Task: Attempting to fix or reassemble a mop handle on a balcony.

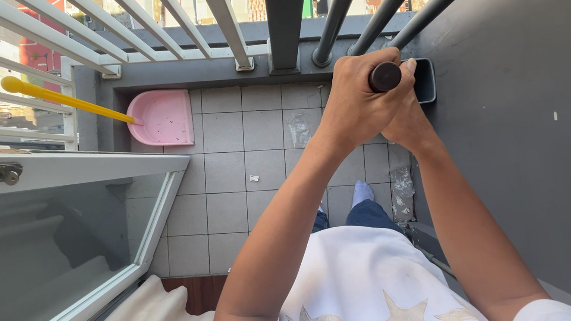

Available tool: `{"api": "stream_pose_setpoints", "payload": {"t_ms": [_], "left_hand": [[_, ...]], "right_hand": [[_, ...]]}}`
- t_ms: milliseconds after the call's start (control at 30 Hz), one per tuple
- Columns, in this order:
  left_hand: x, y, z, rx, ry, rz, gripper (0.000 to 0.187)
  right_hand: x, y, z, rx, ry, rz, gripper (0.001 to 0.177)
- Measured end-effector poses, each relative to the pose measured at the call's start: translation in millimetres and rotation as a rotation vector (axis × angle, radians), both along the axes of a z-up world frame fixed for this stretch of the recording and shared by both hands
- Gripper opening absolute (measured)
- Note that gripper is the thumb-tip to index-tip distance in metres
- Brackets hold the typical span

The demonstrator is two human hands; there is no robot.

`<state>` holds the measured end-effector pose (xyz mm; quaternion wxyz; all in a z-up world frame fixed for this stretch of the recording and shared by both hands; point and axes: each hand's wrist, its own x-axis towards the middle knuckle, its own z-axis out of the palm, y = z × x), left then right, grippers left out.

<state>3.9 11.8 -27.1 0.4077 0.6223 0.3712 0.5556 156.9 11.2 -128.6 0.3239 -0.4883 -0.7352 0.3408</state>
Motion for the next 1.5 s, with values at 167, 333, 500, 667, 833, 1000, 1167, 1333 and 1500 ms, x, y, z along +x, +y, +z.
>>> {"api": "stream_pose_setpoints", "payload": {"t_ms": [167, 333, 500, 667, 833, 1000, 1167, 1333, 1500], "left_hand": [[6, 7, -15, -0.014, 0.008, -0.007, 0.038], [12, 13, -28, -0.037, -0.029, -0.024, 0.039], [21, 14, -39, -0.033, -0.034, 0.001, 0.038], [23, 14, -39, -0.024, -0.030, 0.000, 0.037], [15, 14, -40, 0.017, -0.019, 0.008, 0.036], [7, 6, -32, -0.011, -0.011, 0.017, 0.035], [3, 4, -25, -0.013, -0.018, -0.017, 0.034], [2, 4, -19, 0.002, 0.006, -0.011, 0.033], [1, 4, -15, 0.005, 0.062, 0.004, 0.033]], "right_hand": [[4, 11, 2, 0.080, -0.107, 0.015, 0.020], [18, 15, -13, 0.023, -0.167, 0.018, 0.013], [27, 17, -24, 0.000, -0.172, 0.020, 0.011], [23, 18, -27, 0.098, -0.105, 0.044, 0.017], [21, 20, -37, 0.079, -0.138, 0.058, 0.015], [18, 13, -42, -0.028, -0.133, 0.034, 0.013], [9, 8, -30, -0.009, 0.012, 0.041, 0.019], [1, 5, -24, 0.018, 0.008, 0.017, 0.028], [1, 5, -36, -0.007, 0.068, 0.066, 0.032]]}}
